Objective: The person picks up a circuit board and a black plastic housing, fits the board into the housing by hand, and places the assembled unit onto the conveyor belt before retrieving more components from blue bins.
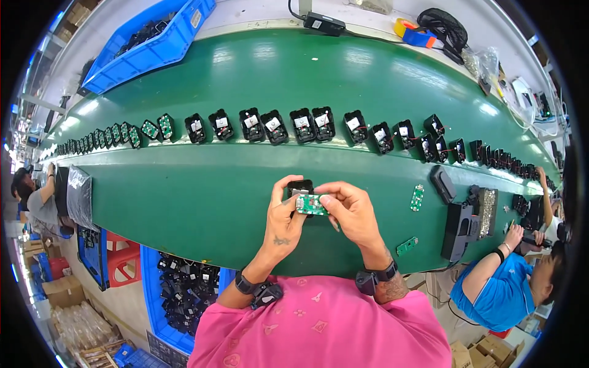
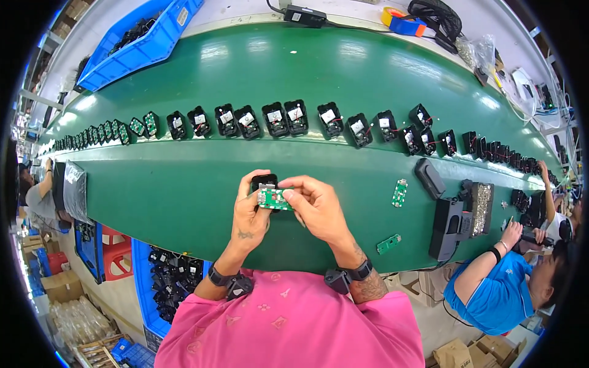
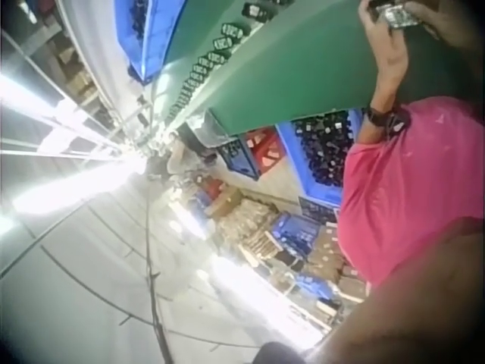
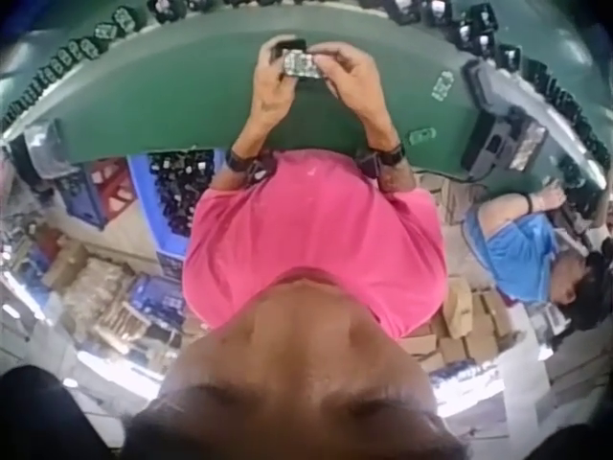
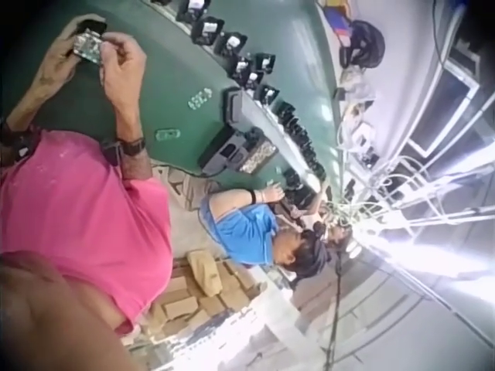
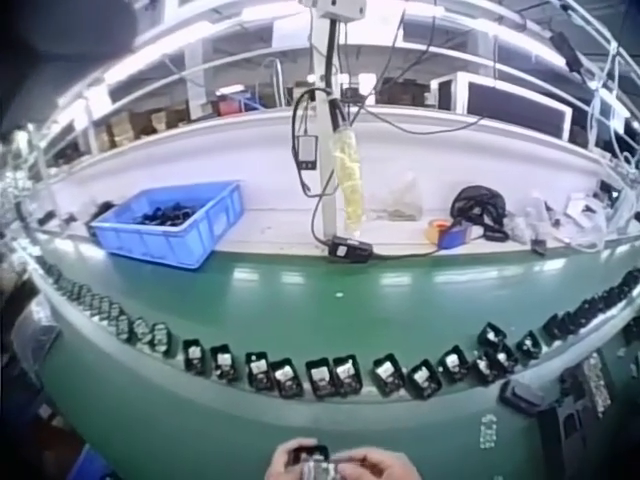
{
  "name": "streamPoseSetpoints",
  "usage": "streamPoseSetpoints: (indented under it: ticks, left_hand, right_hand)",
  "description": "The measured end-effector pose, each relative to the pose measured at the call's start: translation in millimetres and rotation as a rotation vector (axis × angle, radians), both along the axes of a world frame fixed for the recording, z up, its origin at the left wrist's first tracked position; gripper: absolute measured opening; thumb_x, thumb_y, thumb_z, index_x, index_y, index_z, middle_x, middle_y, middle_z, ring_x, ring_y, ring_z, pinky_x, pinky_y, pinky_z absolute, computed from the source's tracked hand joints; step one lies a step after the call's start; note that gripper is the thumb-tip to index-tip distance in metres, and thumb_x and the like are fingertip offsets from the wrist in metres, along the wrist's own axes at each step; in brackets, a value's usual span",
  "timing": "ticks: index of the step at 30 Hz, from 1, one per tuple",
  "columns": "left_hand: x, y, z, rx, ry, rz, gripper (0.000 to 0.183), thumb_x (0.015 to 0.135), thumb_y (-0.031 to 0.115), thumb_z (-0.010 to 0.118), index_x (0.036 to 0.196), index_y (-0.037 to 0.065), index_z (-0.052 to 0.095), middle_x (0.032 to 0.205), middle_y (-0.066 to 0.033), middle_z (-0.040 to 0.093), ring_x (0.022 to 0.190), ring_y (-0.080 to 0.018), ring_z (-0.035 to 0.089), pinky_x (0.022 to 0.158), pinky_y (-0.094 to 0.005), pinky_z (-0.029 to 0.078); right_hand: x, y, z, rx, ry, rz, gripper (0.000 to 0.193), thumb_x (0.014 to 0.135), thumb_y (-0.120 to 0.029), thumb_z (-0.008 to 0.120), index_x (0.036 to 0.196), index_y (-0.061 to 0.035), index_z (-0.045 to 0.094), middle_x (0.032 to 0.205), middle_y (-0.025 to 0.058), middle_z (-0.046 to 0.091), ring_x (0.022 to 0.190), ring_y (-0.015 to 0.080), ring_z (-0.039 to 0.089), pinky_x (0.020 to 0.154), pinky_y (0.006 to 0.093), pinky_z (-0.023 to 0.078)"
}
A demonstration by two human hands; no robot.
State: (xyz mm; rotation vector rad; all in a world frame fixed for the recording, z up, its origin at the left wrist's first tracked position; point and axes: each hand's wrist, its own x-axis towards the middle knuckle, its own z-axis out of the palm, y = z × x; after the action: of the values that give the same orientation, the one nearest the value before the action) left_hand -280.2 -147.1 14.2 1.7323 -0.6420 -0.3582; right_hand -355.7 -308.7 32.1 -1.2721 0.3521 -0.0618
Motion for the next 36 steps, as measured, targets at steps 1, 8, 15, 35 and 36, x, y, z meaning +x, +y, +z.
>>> streamPoseSetpoints:
  ticks: [1, 8, 15, 35, 36]
  left_hand:
    - [-0.5, -0.3, 1.9, 0.002, 0.000, 0.002, 0.023, 0.089, 0.001, 0.061, 0.111, 0.001, 0.067, 0.134, -0.0122, 0.048, 0.106, -0.0199, 0.058, 0.087, -0.0301, 0.050]
    - [-3.1, -2.7, 8.8, -0.357, 0.501, -0.068, 0.058, 0.087, -0.002, 0.064, 0.142, 0.001, 0.044, 0.147, -0.0119, 0.039, 0.117, -0.0179, 0.057, 0.093, -0.0305, 0.052]
    - [-0.7, -6.6, 14.1, -0.344, 0.604, -0.047, 0.054, 0.090, -0.008, 0.059, 0.141, 0.002, 0.046, 0.134, -0.0117, 0.051, 0.115, -0.0158, 0.056, 0.095, -0.0289, 0.052]
    - [-6.1, -11.2, 19.2, -0.312, 0.761, 0.065, 0.043, 0.101, 0.010, 0.055, 0.142, 0.006, 0.046, 0.104, -0.0088, 0.067, 0.089, -0.0137, 0.069, 0.057, -0.0253, 0.059]
    - [-7.9, -12.3, 19.2, -0.313, 0.763, 0.067, 0.043, 0.101, 0.010, 0.055, 0.142, 0.006, 0.046, 0.104, -0.0088, 0.067, 0.089, -0.0137, 0.069, 0.057, -0.0253, 0.059]
  right_hand:
    - [0.0, 0.2, 3.8, -0.063, 0.016, -0.027, 0.020, 0.096, -0.008, 0.063, 0.115, 0.0015, 0.063, 0.077, -0.0023, 0.062, 0.057, 0.0017, 0.050, 0.047, 0.0179, 0.036]
    - [-2.1, 2.4, -4.7, -0.276, 0.025, -0.037, 0.023, 0.092, -0.004, 0.068, 0.113, 0.0006, 0.062, 0.080, -0.0009, 0.060, 0.064, 0.0029, 0.052, 0.052, 0.0191, 0.040]
    - [0.6, -1.3, -13.2, -0.702, -0.330, -0.094, 0.019, 0.087, -0.005, 0.073, 0.106, -0.0021, 0.072, 0.126, 0.0108, 0.052, 0.096, 0.0147, 0.059, 0.078, 0.0257, 0.050]
    - [9.3, 14.5, -21.2, -0.675, -0.370, -0.192, 0.008, 0.086, -0.008, 0.072, 0.094, -0.0062, 0.072, 0.126, 0.0113, 0.052, 0.113, 0.0258, 0.048, 0.091, 0.0377, 0.046]
    - [8.7, 16.9, -20.6, -0.632, -0.351, -0.211, 0.008, 0.086, -0.008, 0.072, 0.094, -0.0067, 0.072, 0.124, 0.0113, 0.053, 0.113, 0.0266, 0.048, 0.090, 0.0374, 0.046]
